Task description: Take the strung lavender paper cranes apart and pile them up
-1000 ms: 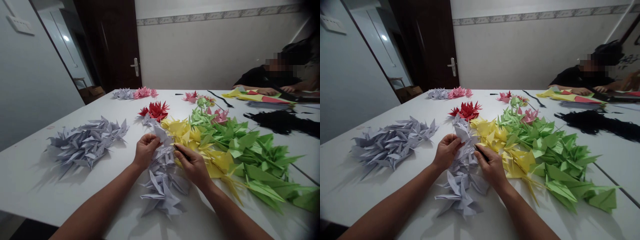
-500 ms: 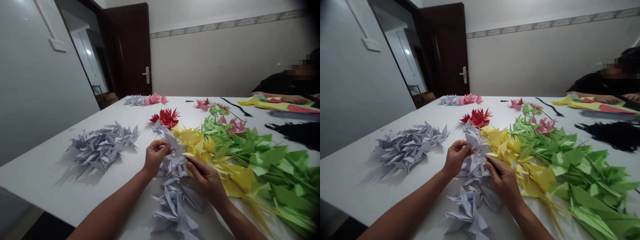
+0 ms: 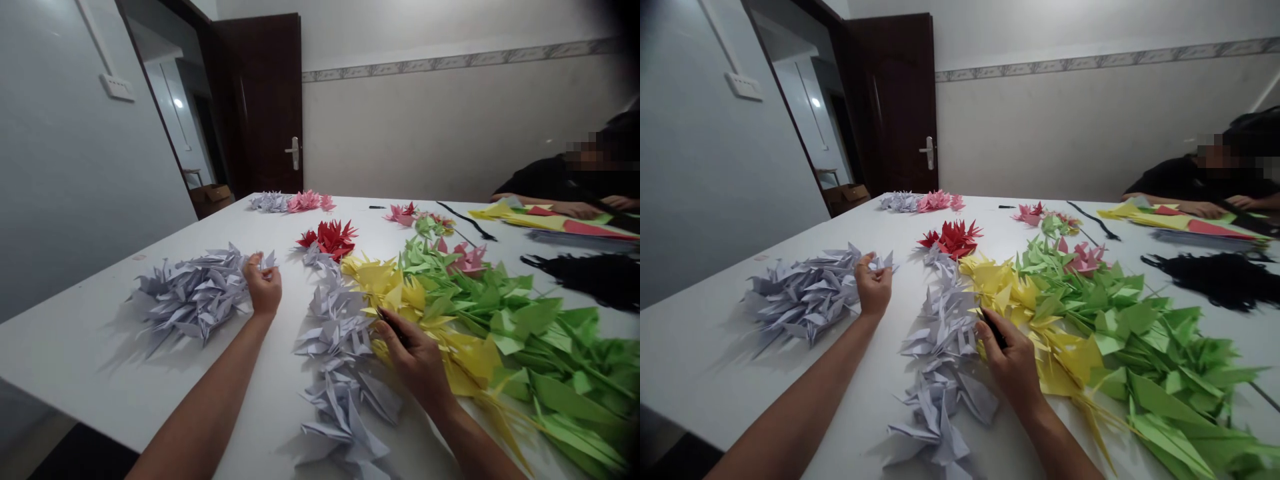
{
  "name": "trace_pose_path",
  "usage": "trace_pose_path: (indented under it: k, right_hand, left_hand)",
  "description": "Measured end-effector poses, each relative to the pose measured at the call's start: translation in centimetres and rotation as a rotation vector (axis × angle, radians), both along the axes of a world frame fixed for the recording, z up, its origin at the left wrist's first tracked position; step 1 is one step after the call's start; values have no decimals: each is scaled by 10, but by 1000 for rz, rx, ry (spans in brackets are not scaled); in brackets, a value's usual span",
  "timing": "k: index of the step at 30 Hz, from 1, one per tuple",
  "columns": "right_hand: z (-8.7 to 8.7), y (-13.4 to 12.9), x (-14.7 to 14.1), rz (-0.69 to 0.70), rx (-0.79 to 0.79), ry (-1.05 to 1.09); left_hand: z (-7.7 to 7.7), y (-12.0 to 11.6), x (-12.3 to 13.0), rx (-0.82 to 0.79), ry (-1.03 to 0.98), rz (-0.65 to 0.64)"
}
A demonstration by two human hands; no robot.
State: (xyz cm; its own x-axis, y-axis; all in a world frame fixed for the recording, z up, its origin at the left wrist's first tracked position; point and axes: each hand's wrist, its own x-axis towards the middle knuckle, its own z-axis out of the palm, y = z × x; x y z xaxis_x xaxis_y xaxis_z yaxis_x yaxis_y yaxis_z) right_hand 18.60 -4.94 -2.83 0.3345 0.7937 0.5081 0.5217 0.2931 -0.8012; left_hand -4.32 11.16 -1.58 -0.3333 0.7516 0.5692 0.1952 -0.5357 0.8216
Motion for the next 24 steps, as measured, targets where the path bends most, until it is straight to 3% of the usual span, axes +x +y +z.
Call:
trace_pose_path:
  k: [4,6,11,14,17,21,24]
  right_hand:
    - [-2,0,-1,6,-11,-23]
    - [-2,0,-2,10,-11,-33]
    - [-1,0,-4,40,5,-31]
    - [1,0,-5,51,15,-41]
    - [3,-1,-6,71,27,-62]
    - [6,-3,-8,114,51,-112]
    - [8,-4,-8,130,62,-155]
  left_hand:
    - [-5,-23,21,10,427,-387]
    - [-11,-29,28,-16,559,-505]
    - [-15,-27,30,-50,504,-520]
    - [-6,-31,29,79,424,-466]
    - [4,-43,35,256,480,-444]
    - [11,-65,48,491,594,-492]
    - [12,-78,56,552,628,-579]
